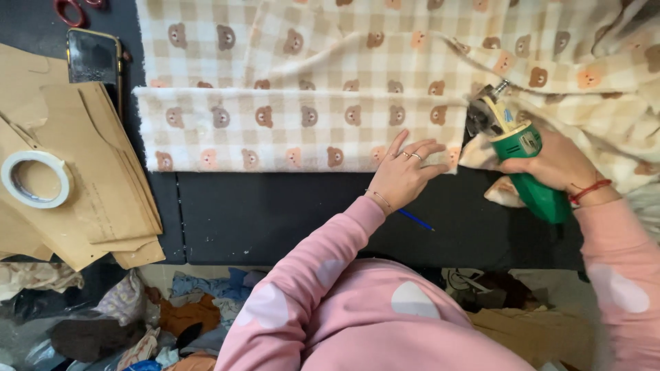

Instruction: The person traces a cardboard pattern onto a piece of patterned fabric using a blue marker. They then use a handheld electric rotary cutter to cut the fabric along the traced lines. The person handles the fabric and pattern pieces, adjusting them on the table throughout the process.

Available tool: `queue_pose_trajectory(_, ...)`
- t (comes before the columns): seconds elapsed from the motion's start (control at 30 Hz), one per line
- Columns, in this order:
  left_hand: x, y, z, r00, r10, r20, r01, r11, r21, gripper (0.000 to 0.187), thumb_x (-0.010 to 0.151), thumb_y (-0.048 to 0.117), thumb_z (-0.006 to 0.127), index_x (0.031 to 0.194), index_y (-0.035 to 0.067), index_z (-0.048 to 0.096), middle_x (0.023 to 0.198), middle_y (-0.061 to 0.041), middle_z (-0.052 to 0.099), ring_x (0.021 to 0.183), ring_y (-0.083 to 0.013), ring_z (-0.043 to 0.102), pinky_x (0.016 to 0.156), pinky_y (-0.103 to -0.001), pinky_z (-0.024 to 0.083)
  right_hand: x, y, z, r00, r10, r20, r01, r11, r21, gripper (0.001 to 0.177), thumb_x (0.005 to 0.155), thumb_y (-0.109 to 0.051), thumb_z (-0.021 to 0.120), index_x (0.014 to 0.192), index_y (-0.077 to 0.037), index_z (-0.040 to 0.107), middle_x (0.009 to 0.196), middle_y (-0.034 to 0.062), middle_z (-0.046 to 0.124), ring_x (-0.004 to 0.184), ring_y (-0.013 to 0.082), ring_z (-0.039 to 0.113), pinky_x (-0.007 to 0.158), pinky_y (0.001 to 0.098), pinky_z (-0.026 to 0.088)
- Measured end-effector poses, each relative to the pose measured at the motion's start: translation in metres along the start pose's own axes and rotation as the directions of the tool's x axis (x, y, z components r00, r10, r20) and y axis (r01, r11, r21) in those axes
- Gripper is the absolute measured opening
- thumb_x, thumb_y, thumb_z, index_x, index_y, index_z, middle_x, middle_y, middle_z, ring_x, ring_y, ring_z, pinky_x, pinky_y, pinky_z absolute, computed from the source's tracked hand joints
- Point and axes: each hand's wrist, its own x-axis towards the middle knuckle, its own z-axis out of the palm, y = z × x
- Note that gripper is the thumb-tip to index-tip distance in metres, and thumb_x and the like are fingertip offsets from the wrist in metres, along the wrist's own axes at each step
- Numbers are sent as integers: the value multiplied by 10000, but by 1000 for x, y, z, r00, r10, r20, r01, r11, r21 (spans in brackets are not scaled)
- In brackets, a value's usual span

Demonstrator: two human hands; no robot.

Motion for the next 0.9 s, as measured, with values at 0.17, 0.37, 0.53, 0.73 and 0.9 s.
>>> queue_pose_trajectory(0.17,1,1,-2,1000,-29,11,29,999,-26,340,859,141,669,1128,332,749,1371,53,601,1397,-151,494,1285,-536,231,33,4,-33,995,-73,73,92,947,-307,875,631,-387,858,1417,-100,604,1135,210,728,990,388,692,864,469,544)
queue_pose_trajectory(0.37,4,1,-3,998,-51,-21,50,998,-22,270,892,169,663,1093,321,760,1354,61,605,1382,-142,509,1293,-519,249,80,9,-60,974,38,222,86,847,-524,1057,577,-431,883,1526,-147,516,1023,216,769,903,365,734,843,448,597)
queue_pose_trajectory(0.53,5,7,-9,998,-67,-10,66,997,-38,259,883,171,658,1066,315,771,1334,54,607,1353,-144,526,1278,-508,265,87,-21,-73,930,110,350,135,785,-605,961,636,-432,861,1513,-180,560,955,173,763,828,328,739,779,407,615)
queue_pose_trajectory(0.73,8,3,-8,995,-88,-36,86,994,-63,221,892,169,661,1022,312,768,1308,69,615,1335,-131,543,1283,-489,284,103,-43,-76,931,70,358,192,741,-644,984,533,-411,890,1432,-195,555,950,194,777,847,364,771,814,433,621)
queue_pose_trajectory(0.9,9,3,-5,995,-87,-37,84,994,-73,222,888,168,661,1014,315,770,1295,65,619,1324,-129,542,1275,-486,290,110,-50,-78,918,36,394,252,716,-652,1008,537,-447,899,1445,-189,546,949,177,785,842,343,782,808,425,624)
